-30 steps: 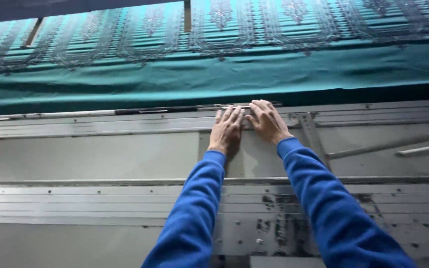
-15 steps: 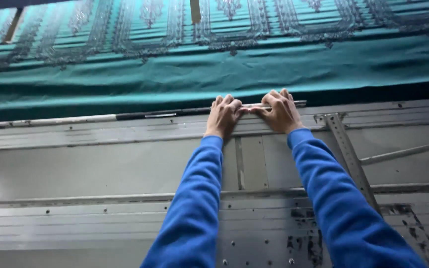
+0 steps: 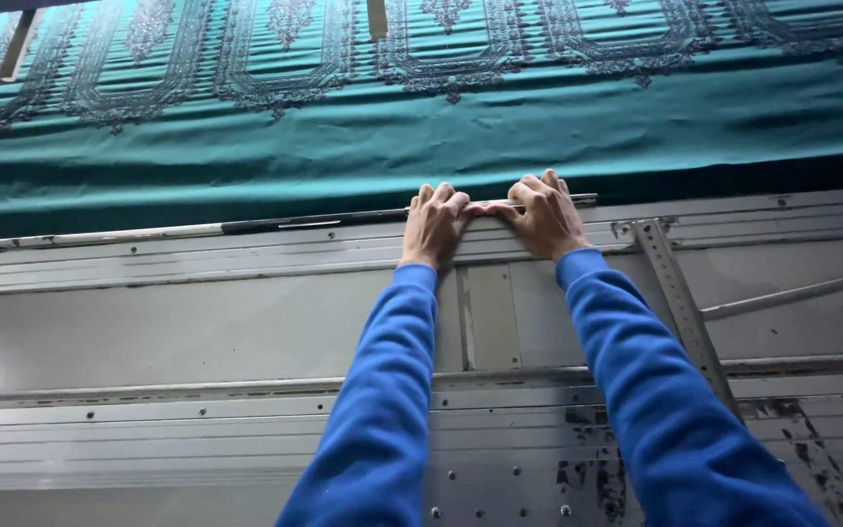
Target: The person rolls a large piece of green patterned fabric onto a metal bar attached to a machine. They use both hands to guide the fabric and the bar, ensuring it winds evenly along the length of the machine.
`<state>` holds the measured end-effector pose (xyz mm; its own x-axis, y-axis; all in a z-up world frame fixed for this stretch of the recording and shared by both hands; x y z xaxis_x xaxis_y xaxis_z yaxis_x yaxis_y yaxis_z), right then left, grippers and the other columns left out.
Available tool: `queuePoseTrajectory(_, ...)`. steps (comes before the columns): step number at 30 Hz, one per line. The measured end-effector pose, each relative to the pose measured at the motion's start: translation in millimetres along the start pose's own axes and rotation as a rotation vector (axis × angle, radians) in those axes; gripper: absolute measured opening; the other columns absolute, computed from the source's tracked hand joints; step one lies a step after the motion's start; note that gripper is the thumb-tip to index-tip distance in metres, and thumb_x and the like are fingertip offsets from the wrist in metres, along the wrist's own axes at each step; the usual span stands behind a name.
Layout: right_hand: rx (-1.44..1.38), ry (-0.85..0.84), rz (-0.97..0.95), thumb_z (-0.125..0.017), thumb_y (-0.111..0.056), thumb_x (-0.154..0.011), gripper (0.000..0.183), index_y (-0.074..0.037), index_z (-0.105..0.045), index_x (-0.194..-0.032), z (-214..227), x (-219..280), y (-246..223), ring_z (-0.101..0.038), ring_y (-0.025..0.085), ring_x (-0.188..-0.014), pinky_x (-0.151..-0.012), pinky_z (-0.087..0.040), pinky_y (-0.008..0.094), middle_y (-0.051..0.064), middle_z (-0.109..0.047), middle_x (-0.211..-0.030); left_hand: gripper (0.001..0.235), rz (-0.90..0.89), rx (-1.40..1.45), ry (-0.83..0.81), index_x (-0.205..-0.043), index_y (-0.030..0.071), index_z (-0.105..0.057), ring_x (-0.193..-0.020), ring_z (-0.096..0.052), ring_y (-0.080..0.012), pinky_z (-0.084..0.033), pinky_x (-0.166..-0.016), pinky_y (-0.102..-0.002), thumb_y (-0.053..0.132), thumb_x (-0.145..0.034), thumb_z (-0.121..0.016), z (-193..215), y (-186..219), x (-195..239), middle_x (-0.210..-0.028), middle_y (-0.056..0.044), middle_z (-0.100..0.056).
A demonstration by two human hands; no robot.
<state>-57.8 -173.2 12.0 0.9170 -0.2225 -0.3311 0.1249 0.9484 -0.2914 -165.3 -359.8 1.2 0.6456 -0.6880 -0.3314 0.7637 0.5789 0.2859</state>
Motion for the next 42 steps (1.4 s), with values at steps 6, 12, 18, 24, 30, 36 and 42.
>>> queuePoseTrajectory(6, 0.014, -0.003, -0.027, -0.059, -0.068, -0.099, 0.050, -0.019, -0.066, -0.097, 4, 0, -4, -0.056, 0.023, -0.108, -0.100, -0.047, 0.040, 0.002, -0.062, -0.098, 0.041, 0.038, 0.019, -0.004, -0.101, 0.026, -0.063, -0.105, -0.057, -0.0235, -0.051, -0.094, -0.039, 0.062, -0.102, -0.045, 3, 3, -1, -0.102, 0.002, -0.057)
queuePoseTrajectory(12, 0.056, 0.264, 0.038, -0.051, -0.072, -0.103, 0.060, -0.018, -0.058, -0.077, -14, -10, -1, -0.061, 0.032, -0.086, -0.086, -0.049, 0.049, 0.007, -0.053, -0.078, 0.041, 0.018, -0.053, 0.211, -0.096, 0.021, -0.065, -0.100, -0.061, -0.0278, -0.046, -0.096, -0.047, 0.055, -0.105, -0.044, 4, 5, -6, -0.097, -0.005, -0.062)
queuePoseTrajectory(18, -0.014, 0.331, 0.027, -0.060, -0.074, -0.101, 0.057, -0.020, -0.066, -0.085, 34, 52, -16, -0.064, 0.023, -0.094, -0.095, -0.046, 0.040, 0.002, -0.061, -0.086, 0.058, -0.136, -0.133, 0.289, -0.130, 0.021, -0.064, -0.110, -0.057, -0.0233, -0.037, -0.103, -0.044, 0.068, -0.103, -0.042, 48, -55, 54, -0.112, -0.003, -0.059)
queuePoseTrajectory(24, 0.013, 0.194, 0.035, -0.067, -0.063, -0.099, 0.043, -0.021, -0.068, -0.088, 34, 81, -44, -0.066, 0.022, -0.097, -0.093, -0.051, 0.037, -0.001, -0.066, -0.089, 0.037, -0.072, -0.260, 0.245, -0.126, 0.017, -0.066, -0.113, -0.057, -0.0227, -0.042, -0.101, -0.039, 0.044, -0.102, -0.061, 92, -139, 103, -0.117, -0.004, -0.058)
queuePoseTrajectory(30, -0.258, 0.085, 0.273, -0.077, -0.032, -0.095, 0.031, -0.008, -0.072, -0.114, -18, -14, -186, -0.067, 0.038, -0.111, -0.100, -0.050, 0.052, 0.016, -0.071, -0.109, 0.042, 0.094, -0.086, 0.091, -0.132, 0.019, -0.062, -0.124, -0.055, -0.0215, -0.040, -0.110, -0.040, 0.046, -0.100, -0.062, 104, -181, 100, -0.124, -0.002, -0.056)
queuePoseTrajectory(36, -0.125, 0.013, 0.075, -0.071, -0.056, -0.092, 0.049, -0.019, -0.066, -0.123, -109, -54, -245, -0.058, 0.022, -0.120, -0.109, -0.043, 0.040, -0.001, -0.059, -0.120, 0.037, 0.189, -0.066, 0.077, -0.133, 0.026, -0.061, -0.128, -0.054, -0.0192, -0.028, -0.123, -0.045, 0.047, -0.104, -0.053, 96, -208, 104, -0.125, 0.001, -0.058)
queuePoseTrajectory(42, -0.150, -0.037, -0.031, -0.077, -0.061, -0.085, 0.047, -0.024, -0.067, -0.111, -99, -60, -253, -0.055, 0.019, -0.117, -0.108, -0.043, 0.039, -0.005, -0.057, -0.113, 0.040, 0.211, -0.063, 0.117, -0.130, 0.024, -0.065, -0.126, -0.056, -0.0217, -0.030, -0.124, -0.045, 0.051, -0.104, -0.052, 95, -210, 103, -0.123, -0.002, -0.058)
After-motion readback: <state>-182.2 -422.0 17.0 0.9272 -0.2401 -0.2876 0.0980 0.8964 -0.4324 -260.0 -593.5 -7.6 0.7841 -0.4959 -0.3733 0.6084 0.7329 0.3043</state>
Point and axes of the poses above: each hand's wrist, its own x-axis away from the middle knuckle, its own z-axis out of the back of the hand, y = z × x, the point moved 1 cm from there along -x, towards the middle knuckle
